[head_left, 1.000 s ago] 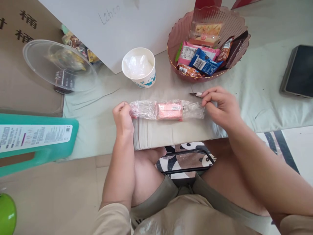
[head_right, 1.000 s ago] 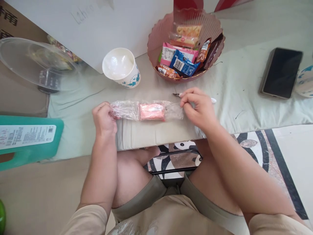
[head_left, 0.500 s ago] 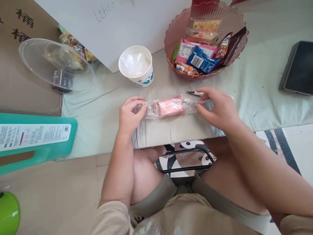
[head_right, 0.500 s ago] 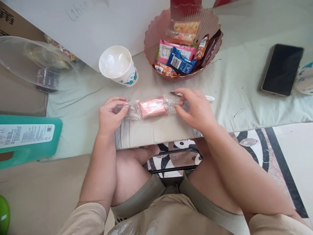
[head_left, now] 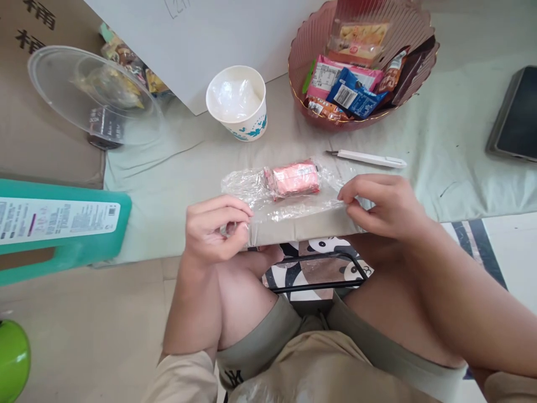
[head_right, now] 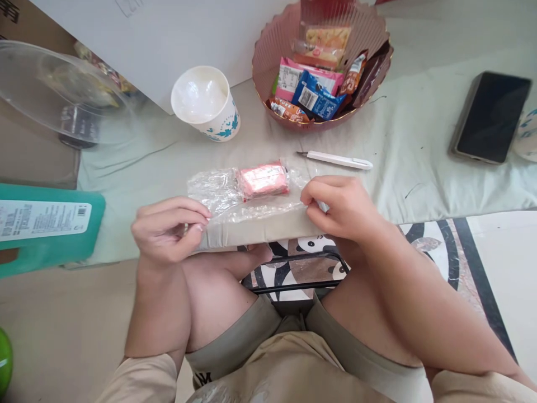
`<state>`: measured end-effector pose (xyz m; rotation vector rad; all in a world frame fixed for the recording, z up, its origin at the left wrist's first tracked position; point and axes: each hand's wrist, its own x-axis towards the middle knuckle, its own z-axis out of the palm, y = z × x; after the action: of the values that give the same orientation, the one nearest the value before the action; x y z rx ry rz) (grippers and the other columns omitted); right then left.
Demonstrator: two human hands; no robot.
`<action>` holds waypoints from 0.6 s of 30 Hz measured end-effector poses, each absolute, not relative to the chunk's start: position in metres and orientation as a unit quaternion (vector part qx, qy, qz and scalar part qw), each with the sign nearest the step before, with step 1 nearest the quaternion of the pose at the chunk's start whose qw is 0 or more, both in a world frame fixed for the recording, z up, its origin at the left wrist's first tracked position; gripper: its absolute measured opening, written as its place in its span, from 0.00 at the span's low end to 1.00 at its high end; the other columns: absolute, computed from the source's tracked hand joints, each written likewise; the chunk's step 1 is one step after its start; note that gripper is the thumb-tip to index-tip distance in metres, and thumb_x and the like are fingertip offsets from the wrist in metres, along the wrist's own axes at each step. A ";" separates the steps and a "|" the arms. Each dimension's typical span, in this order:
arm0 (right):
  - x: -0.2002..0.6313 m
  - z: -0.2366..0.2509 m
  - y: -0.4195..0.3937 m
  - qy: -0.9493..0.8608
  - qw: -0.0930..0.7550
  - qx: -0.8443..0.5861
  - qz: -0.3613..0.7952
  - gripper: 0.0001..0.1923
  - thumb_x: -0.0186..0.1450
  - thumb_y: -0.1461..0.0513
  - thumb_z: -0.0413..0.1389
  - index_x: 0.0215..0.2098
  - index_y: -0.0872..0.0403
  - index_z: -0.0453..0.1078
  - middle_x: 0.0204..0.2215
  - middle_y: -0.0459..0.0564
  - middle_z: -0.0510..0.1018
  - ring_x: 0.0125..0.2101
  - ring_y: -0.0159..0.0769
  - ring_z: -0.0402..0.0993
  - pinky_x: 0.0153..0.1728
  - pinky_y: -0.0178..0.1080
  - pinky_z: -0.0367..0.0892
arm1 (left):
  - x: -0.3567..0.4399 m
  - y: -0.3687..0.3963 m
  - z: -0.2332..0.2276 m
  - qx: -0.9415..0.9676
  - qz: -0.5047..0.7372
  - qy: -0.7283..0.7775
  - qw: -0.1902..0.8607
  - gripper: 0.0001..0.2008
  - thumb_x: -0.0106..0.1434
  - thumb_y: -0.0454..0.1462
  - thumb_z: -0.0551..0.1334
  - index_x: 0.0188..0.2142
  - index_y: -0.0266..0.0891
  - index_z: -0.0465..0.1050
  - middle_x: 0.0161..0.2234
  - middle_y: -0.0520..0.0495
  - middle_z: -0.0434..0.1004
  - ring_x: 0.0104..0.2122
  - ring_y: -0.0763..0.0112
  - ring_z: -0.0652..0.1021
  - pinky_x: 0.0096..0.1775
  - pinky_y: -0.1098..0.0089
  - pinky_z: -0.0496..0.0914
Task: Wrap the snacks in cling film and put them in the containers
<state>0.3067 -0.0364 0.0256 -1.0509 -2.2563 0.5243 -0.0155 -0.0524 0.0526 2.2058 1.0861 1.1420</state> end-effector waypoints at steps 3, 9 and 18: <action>0.311 0.028 -0.038 -0.870 0.230 -0.385 0.203 0.12 0.63 0.69 0.50 0.37 0.50 0.73 0.32 0.49 0.83 0.31 0.37 0.80 0.32 0.38 0.71 | -0.018 -0.054 0.062 0.805 0.273 0.401 0.342 0.10 0.56 0.28 0.61 0.23 0.39 0.77 0.27 0.51 0.83 0.18 0.81 0.72 0.19 0.77 0.61; 0.316 0.029 -0.039 -0.876 0.084 -0.398 0.257 0.18 0.70 0.60 0.48 0.45 0.51 0.80 0.25 0.48 0.81 0.25 0.37 0.75 0.31 0.39 0.65 | -0.027 -0.050 0.066 0.743 0.006 0.448 0.497 0.11 0.63 0.36 0.61 0.31 0.42 0.84 0.27 0.53 0.85 0.25 0.74 0.80 0.26 0.76 0.70; 0.296 0.029 -0.035 -0.779 0.017 -0.609 0.147 0.32 0.67 0.56 0.52 0.70 0.48 0.67 0.27 0.48 0.83 0.24 0.41 0.71 0.26 0.40 0.51 | -0.006 -0.046 0.045 0.798 0.145 0.577 0.097 0.23 0.58 0.37 0.72 0.54 0.46 0.81 0.55 0.39 0.78 0.55 0.49 0.77 0.56 0.48 0.73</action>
<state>0.2963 -0.0346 0.0288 -1.8937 -2.4215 0.4568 -0.0062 -0.0462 0.0449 2.3640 1.7080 0.4307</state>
